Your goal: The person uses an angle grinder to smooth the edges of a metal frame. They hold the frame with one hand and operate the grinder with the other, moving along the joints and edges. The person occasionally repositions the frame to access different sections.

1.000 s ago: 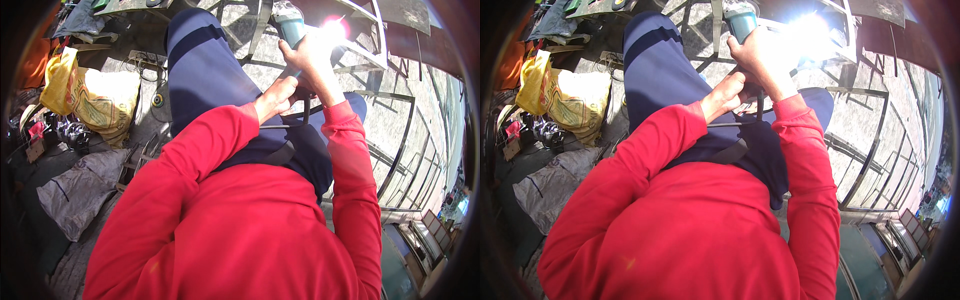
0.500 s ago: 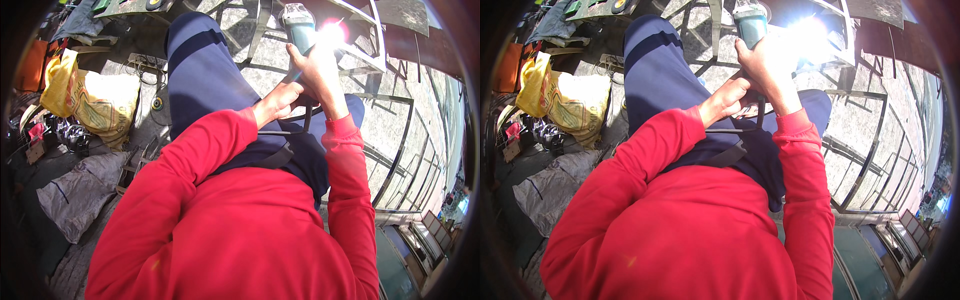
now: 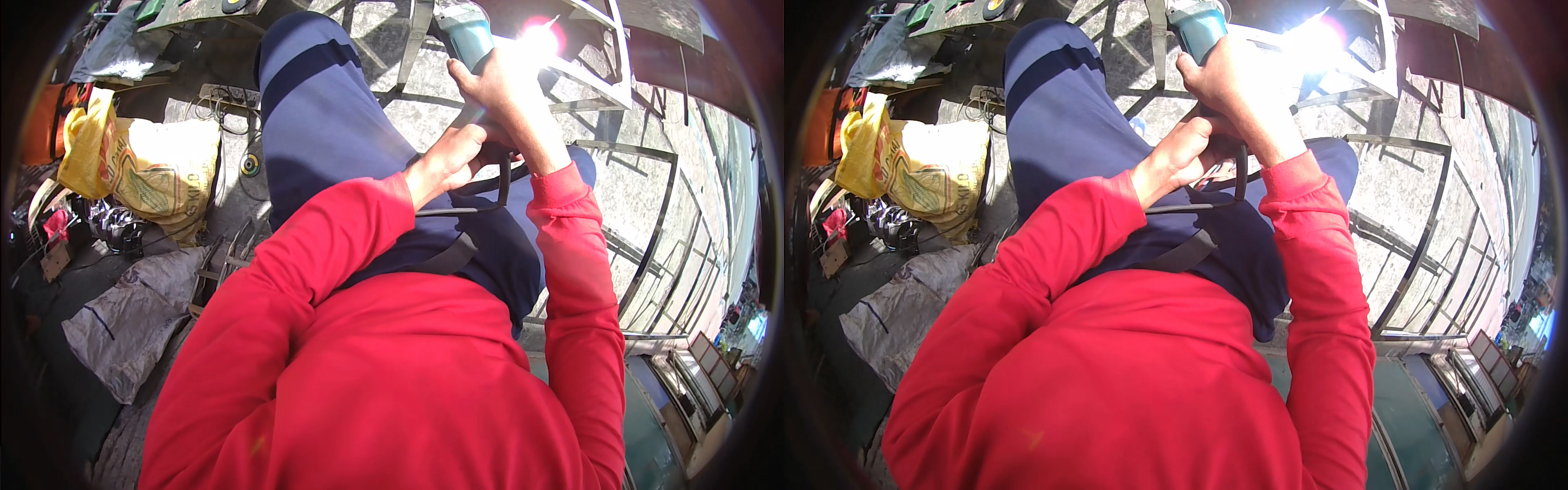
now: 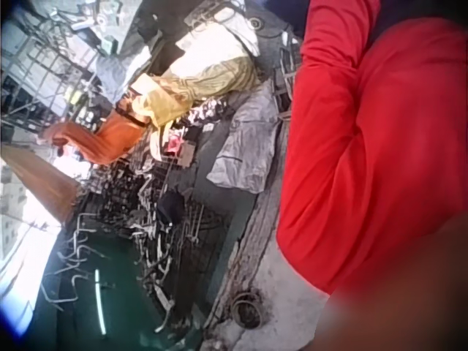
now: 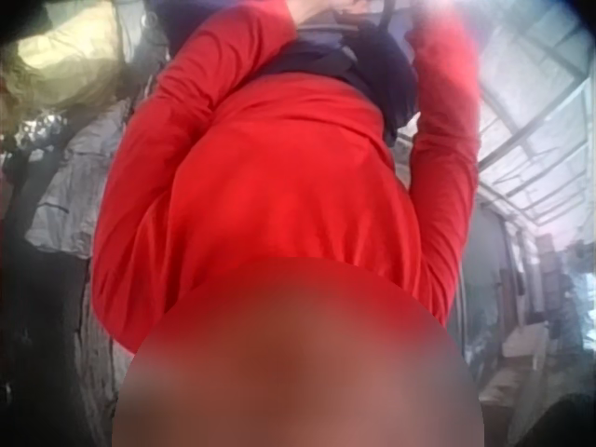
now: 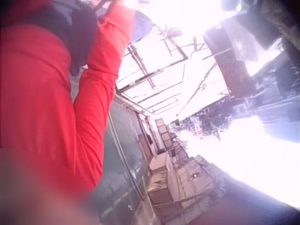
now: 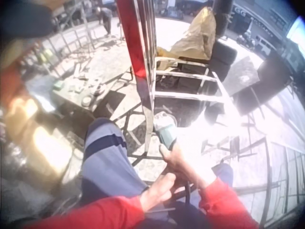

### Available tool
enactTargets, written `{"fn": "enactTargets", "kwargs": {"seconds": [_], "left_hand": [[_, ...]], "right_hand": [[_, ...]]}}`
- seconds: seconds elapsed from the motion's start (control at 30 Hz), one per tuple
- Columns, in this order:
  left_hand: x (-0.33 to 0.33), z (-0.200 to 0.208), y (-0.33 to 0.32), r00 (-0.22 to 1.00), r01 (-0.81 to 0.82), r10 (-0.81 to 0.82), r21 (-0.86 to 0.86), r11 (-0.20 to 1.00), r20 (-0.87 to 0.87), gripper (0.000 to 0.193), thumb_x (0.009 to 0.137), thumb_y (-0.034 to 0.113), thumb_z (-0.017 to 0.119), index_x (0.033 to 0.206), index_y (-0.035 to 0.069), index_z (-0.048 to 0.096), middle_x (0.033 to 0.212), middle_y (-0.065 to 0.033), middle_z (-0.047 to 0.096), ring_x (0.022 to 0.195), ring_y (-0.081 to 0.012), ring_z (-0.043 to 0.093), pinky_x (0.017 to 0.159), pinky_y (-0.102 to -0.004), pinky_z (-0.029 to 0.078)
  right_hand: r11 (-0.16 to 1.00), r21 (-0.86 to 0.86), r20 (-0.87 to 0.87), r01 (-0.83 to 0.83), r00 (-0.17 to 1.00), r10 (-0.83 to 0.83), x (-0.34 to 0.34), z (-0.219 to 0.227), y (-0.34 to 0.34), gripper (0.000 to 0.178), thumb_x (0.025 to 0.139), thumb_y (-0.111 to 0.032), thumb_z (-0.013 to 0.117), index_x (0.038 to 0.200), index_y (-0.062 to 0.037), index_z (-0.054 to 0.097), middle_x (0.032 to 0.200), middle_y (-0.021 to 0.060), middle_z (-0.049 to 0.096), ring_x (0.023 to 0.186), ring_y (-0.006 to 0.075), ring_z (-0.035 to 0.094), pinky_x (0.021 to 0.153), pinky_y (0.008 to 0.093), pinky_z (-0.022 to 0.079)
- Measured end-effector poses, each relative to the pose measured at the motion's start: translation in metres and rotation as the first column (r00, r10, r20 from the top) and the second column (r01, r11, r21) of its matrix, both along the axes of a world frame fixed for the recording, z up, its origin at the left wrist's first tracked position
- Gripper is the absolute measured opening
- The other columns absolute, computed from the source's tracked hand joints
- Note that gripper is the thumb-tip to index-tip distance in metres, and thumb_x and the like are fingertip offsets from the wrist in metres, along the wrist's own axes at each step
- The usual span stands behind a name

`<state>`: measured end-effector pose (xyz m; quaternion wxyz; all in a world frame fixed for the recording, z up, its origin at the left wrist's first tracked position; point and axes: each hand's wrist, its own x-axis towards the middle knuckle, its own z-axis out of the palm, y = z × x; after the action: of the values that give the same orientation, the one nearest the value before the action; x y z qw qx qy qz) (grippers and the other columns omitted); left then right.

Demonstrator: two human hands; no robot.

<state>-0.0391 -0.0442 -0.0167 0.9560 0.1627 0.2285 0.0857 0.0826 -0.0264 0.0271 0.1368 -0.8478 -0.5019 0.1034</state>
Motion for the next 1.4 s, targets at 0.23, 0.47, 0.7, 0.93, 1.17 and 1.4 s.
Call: {"fn": "enactTargets", "kwargs": {"seconds": [0.23, 0.47, 0.7, 0.93, 1.17, 1.4], "left_hand": [[0.001, -0.001, -0.002, 0.996, 0.003, -0.006, 0.031, 1.0, 0.091, 0.026, 0.093, 0.004, 0.049, 0.116, -0.005, 0.057, 0.108, -0.0168, 0.066, 0.102, -0.0265, 0.065, 0.094, -0.0405, 0.052], [0.01, 0.016, -0.006, 0.999, -0.031, 0.029, 0.073, 0.997, 0.028, 0.031, 0.095, 0.005, 0.047, 0.125, -0.006, 0.05, 0.114, -0.0167, 0.063, 0.102, -0.0262, 0.064, 0.096, -0.0423, 0.051], [0.018, 0.018, -0.008, 1.0, -0.014, 0.01, 0.136, 0.991, 0.027, 0.027, 0.099, 0.013, 0.046, 0.119, -0.003, 0.056, 0.11, -0.0142, 0.064, 0.098, -0.0245, 0.063, 0.091, -0.0414, 0.052], [0.008, 0.019, -0.009, 0.979, -0.045, -0.012, 0.27, 0.962, 0.205, 0.035, 0.099, 0.027, 0.047, 0.117, -0.001, 0.057, 0.114, -0.0116, 0.062, 0.112, -0.024, 0.058, 0.1, -0.0416, 0.046], [0.017, 0.024, -0.015, 0.998, -0.029, 0.014, 0.241, 0.97, 0.066, 0.028, 0.1, 0.02, 0.044, 0.115, 0.003, 0.06, 0.109, -0.0086, 0.064, 0.103, -0.0215, 0.059, 0.093, -0.0413, 0.048], [0.025, 0.002, 0.014, 0.994, -0.057, 0.031, 0.266, 0.962, 0.101, 0.029, 0.099, 0.02, 0.047, 0.118, 0.003, 0.06, 0.109, -0.0123, 0.066, 0.105, -0.0262, 0.061, 0.097, -0.0445, 0.047]], "right_hand": [[0.997, -0.062, 0.047, -0.036, 0.998, 0.039, 0.005, 0.01, -0.003, 0.06, 0.083, -0.053, 0.064, 0.079, 0.0069, 0.068, 0.063, 0.0226, 0.064, 0.06, 0.0367, 0.067, 0.061, 0.0444, 0.055], [0.994, -0.086, 0.011, -0.067, 0.998, 0.069, 0.01, 0.014, -0.001, 0.058, 0.083, -0.051, 0.064, 0.079, 0.007, 0.068, 0.066, 0.0214, 0.066, 0.062, 0.0359, 0.068, 0.063, 0.0449, 0.055], [0.985, -0.168, 0.067, -0.033, 0.997, 0.045, 0.011, 0.025, 0.003, 0.062, 0.082, -0.054, 0.065, 0.086, 0.0081, 0.071, 0.07, 0.023, 0.068, 0.064, 0.0355, 0.07, 0.063, 0.0452, 0.056], [0.988, -0.127, -0.051, -0.082, 0.996, 0.076, 0.014, 0.028, 0.006, 0.059, 0.081, -0.052, 0.067, 0.084, 0.0072, 0.07, 0.069, 0.0212, 0.068, 0.064, 0.0344, 0.07, 0.063, 0.0452, 0.055], [0.992, -0.077, 0.006, -0.102, 0.995, 0.103, 0.016, 0.016, 0.001, 0.059, 0.08, -0.053, 0.066, 0.082, 0.0059, 0.07, 0.064, 0.0202, 0.066, 0.059, 0.0351, 0.068, 0.06, 0.045, 0.055], [0.996, 0.056, -0.063, -0.066, 0.996, 0.069, 0.023, 0.008, 0.015, 0.061, 0.081, -0.056, 0.064, 0.074, 0.0042, 0.071, 0.061, 0.02, 0.065, 0.056, 0.036, 0.067, 0.057, 0.044, 0.054]]}}
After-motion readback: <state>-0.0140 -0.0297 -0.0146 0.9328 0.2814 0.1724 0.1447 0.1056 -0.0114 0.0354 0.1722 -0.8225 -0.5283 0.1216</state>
